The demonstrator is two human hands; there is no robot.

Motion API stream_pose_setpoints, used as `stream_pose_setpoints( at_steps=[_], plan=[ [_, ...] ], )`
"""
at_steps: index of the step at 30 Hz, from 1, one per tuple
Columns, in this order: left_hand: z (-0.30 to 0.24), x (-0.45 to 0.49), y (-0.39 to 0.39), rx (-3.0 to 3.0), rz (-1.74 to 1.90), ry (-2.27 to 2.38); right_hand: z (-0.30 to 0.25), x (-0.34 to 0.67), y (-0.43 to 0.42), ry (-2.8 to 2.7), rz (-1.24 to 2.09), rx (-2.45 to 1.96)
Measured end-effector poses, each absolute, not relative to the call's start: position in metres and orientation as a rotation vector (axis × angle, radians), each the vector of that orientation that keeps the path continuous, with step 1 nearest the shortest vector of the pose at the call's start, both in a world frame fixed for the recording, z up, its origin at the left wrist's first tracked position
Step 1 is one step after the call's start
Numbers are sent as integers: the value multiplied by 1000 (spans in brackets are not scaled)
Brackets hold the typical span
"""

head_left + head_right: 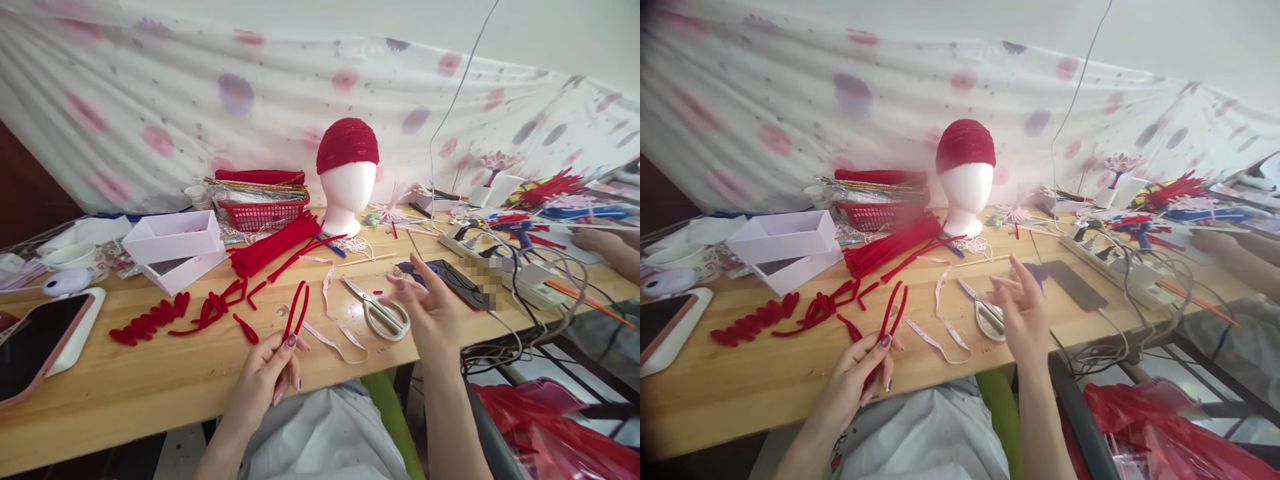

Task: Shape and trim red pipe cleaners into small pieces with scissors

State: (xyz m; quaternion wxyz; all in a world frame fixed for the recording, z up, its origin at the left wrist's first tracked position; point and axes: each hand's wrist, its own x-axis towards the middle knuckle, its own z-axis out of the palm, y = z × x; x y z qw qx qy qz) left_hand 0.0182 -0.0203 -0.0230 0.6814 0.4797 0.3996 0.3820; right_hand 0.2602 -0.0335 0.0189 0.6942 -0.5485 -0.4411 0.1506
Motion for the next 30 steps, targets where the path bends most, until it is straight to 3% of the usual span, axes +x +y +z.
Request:
stream_pose_setpoints(
  at_steps=[8,20,30],
  plan=[
    [-22,21,-26,1258,692,791,13,188,-12,-1069,1208,-899],
    [-22,15,-20,1136,802,874,11,251,-15,-647,723,-921],
    [-22,21,-25,1193,756,870,-2,173,-25,-1058,1312,-977]
  ],
)
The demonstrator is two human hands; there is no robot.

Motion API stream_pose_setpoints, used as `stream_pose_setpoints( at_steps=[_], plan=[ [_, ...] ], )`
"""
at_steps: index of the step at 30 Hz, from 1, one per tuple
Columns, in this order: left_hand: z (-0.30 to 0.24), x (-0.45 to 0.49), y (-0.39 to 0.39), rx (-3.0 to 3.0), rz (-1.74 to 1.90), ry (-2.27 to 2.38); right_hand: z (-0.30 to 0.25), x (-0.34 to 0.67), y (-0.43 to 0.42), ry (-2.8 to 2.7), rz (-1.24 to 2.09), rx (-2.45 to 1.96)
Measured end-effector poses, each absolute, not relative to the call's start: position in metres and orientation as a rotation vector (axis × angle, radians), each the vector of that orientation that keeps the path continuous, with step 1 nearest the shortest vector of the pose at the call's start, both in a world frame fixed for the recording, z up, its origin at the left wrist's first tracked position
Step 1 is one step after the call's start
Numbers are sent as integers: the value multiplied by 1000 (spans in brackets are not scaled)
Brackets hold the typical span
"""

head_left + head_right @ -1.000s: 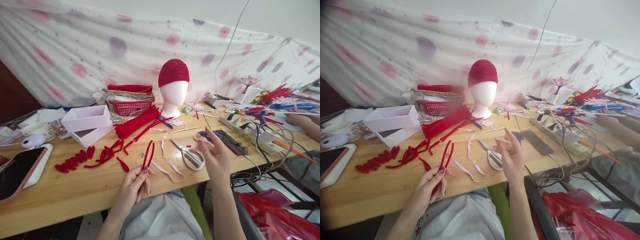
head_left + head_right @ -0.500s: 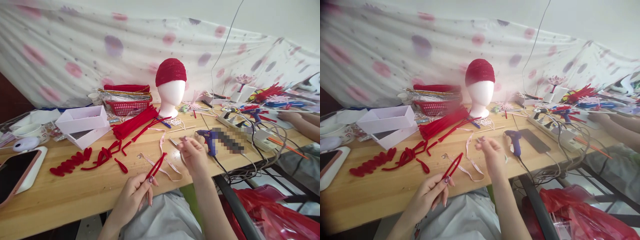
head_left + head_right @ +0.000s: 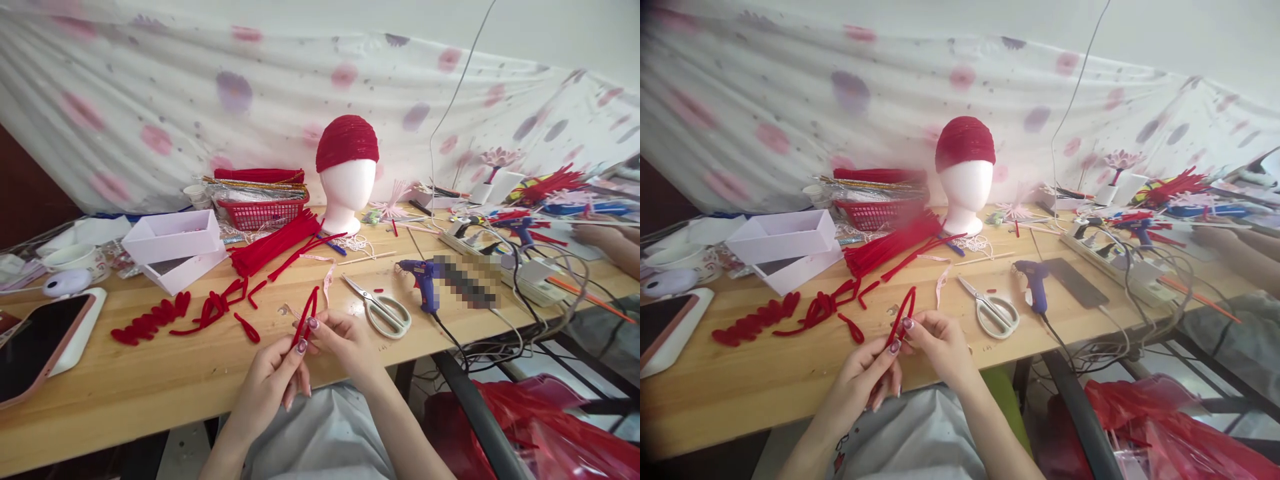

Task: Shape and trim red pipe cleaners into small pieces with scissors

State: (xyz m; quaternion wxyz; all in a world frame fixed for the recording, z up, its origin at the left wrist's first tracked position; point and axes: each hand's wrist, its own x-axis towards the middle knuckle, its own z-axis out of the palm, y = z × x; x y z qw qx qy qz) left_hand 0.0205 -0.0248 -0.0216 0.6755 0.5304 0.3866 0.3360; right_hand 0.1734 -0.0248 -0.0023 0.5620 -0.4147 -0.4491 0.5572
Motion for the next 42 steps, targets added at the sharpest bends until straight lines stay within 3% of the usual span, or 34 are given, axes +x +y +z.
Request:
stream_pose_setpoints(
  at_steps=[7,12,19,25,31,36,42],
  plan=[
    [-23,12,-5,1452,933,1236,4,205,-27,-818,1050,-985],
    [-17,-4,22,1904,1130,1686,6,213,-27,-1214,743,-1454],
    [-17,-6,14,2076,1259,1502,-5,177,-11,-1748,462,-1947],
    [-11,-4,3,1737,1210,1501,2,180,-14,-1746,558,-1885],
    [-10,18,-3,1081,1083,1080,8,188,-20,-1543,1324,-1331],
    [-11,24,-3,888,1241,1024,10,187,-32,-1375,1155,-1205],
    [-11,30,-9,898,1251,1026,7,168,-56,-1312,1232,-1072]
  ],
)
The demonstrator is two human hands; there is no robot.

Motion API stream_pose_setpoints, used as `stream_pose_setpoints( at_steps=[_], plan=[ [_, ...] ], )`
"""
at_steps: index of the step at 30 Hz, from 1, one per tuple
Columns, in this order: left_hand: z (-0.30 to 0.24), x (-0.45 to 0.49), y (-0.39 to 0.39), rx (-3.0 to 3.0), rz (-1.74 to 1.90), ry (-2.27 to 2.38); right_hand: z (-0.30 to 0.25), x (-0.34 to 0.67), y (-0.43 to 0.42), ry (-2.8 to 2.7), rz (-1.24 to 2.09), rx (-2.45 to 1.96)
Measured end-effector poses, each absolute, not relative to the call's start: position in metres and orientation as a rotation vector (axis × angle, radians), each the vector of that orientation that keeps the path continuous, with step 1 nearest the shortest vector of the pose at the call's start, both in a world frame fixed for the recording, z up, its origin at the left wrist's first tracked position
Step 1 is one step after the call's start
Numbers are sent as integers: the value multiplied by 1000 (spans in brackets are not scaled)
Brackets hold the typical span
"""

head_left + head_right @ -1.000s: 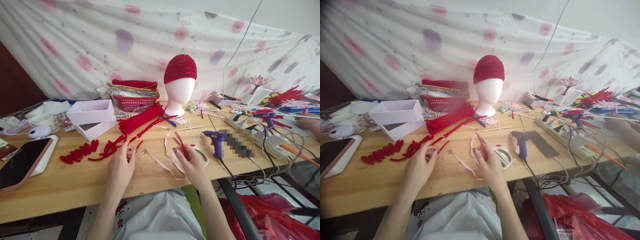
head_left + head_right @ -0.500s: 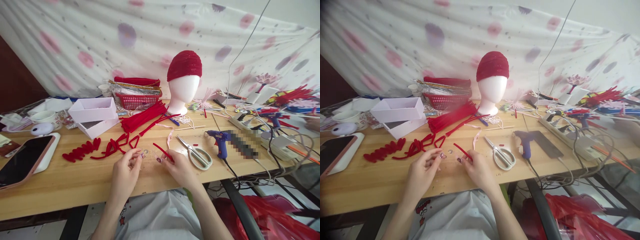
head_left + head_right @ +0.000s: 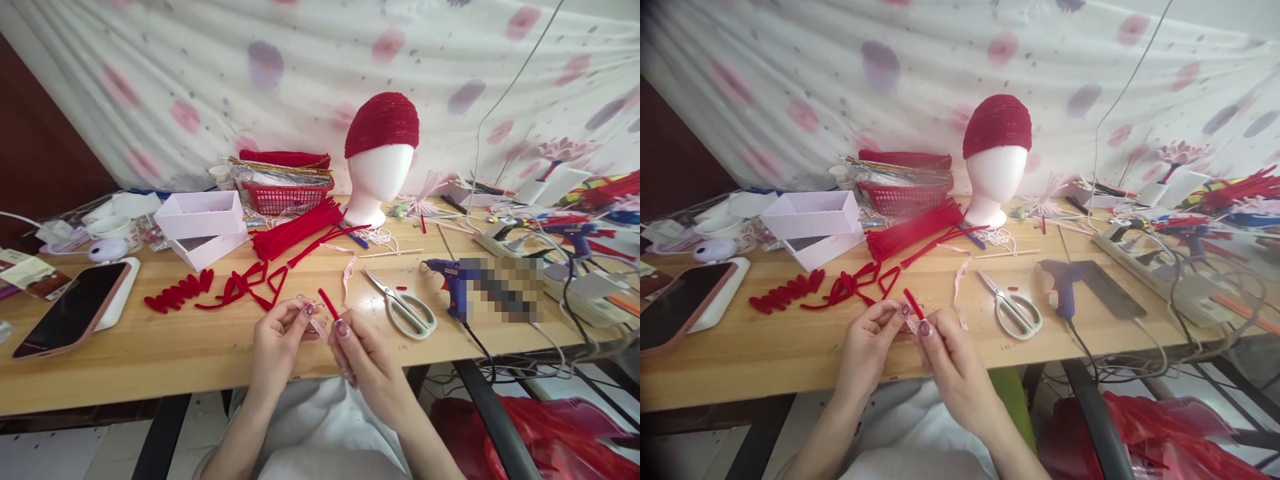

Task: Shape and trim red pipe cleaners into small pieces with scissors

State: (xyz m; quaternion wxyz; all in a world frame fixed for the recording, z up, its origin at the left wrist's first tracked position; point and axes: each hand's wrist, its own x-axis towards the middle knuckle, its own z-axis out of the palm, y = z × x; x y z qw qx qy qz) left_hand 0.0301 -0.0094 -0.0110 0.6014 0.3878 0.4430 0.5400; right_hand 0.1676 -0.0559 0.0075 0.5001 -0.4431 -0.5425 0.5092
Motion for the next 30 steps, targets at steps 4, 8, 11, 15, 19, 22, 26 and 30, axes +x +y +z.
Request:
stream_pose_setpoints(
  at_steps=[4,8,11,15,19,22,26,30],
  plan=[
    [-11,30,-15,908,1233,944,3,157,-55,-1443,1174,-1069],
    [-9,26,-18,865,1181,884,4,162,-51,-1573,1012,-1117],
    [-5,23,-21,848,1171,830,8,170,-51,-1628,969,-1113],
    [-1,21,-25,893,1154,825,12,176,-51,-1714,952,-1109],
    [1,18,-29,985,1139,841,13,176,-50,-1749,937,-1123],
    [2,15,-30,1020,1144,820,13,175,-50,-1753,945,-1114],
    [7,15,-31,1062,1142,823,13,175,-50,-1747,982,-1104],
    [13,17,-34,1099,1126,923,12,174,-49,-1767,946,-1092]
  ],
)
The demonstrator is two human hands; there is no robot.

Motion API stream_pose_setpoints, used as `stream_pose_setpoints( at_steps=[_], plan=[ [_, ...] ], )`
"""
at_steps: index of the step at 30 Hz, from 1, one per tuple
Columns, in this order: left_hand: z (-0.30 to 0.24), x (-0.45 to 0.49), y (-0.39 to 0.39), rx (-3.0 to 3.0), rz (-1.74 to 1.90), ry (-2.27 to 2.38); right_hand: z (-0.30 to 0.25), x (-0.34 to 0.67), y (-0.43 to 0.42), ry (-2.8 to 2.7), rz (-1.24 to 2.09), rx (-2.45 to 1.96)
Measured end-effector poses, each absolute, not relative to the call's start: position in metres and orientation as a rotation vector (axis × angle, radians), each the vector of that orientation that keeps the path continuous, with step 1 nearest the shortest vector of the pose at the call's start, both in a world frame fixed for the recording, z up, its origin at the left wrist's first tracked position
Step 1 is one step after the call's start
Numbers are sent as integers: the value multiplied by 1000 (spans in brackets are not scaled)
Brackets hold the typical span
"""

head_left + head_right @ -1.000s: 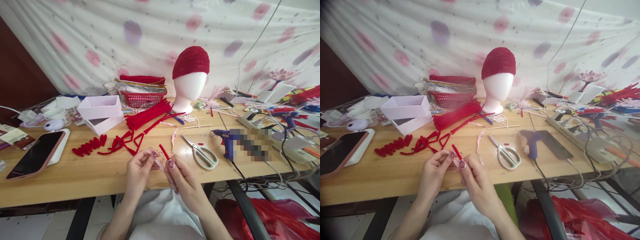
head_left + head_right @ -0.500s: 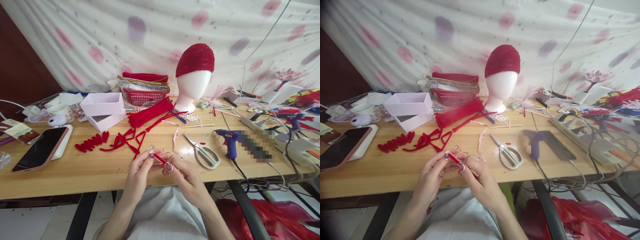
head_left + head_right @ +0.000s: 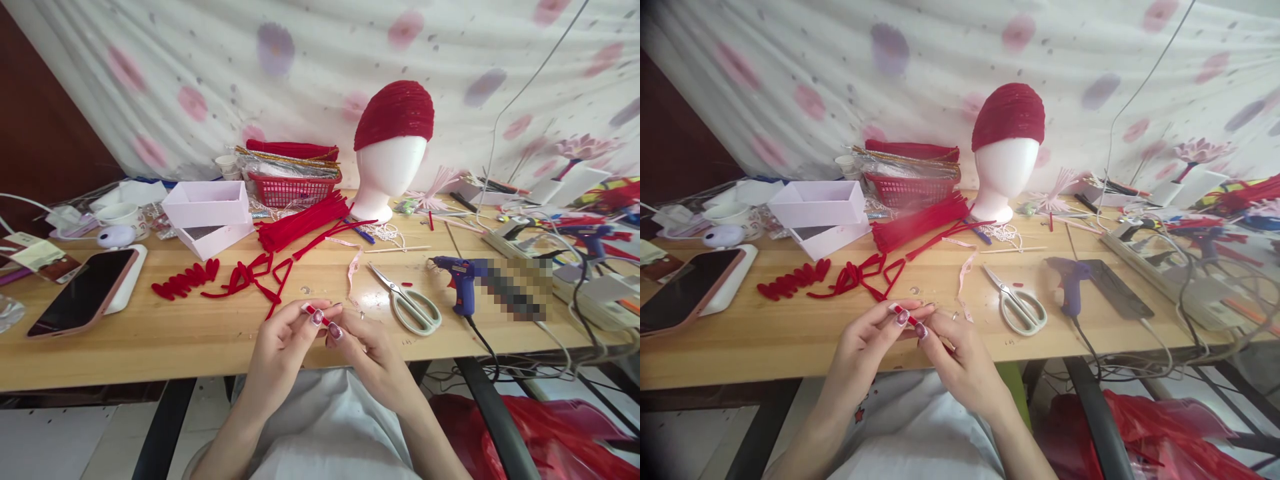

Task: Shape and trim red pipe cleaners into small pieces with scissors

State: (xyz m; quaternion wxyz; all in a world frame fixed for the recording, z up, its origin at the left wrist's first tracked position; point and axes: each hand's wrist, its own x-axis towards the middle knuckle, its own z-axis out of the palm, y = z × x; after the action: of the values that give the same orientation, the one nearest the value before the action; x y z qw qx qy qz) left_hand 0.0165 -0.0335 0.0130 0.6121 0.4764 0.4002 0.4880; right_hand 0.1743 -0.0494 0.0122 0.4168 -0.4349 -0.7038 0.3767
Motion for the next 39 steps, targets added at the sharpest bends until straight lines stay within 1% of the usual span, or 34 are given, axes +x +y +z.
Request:
stream_pose_setpoints(
  at_steps=[25,29,33,35,39],
  plan=[
    [13,17,-34,1150,1127,890,9,168,-48,-1747,905,-1030],
    [14,15,-31,1095,1124,894,9,171,-48,-1751,926,-1041],
    [15,9,-23,1003,1126,904,8,176,-45,-1704,867,-1099],
    [16,7,-19,980,1131,914,6,177,-43,-1653,938,-1069],
    [21,5,-14,957,1166,925,-1,171,-38,-1442,1182,-1007]
  ],
)
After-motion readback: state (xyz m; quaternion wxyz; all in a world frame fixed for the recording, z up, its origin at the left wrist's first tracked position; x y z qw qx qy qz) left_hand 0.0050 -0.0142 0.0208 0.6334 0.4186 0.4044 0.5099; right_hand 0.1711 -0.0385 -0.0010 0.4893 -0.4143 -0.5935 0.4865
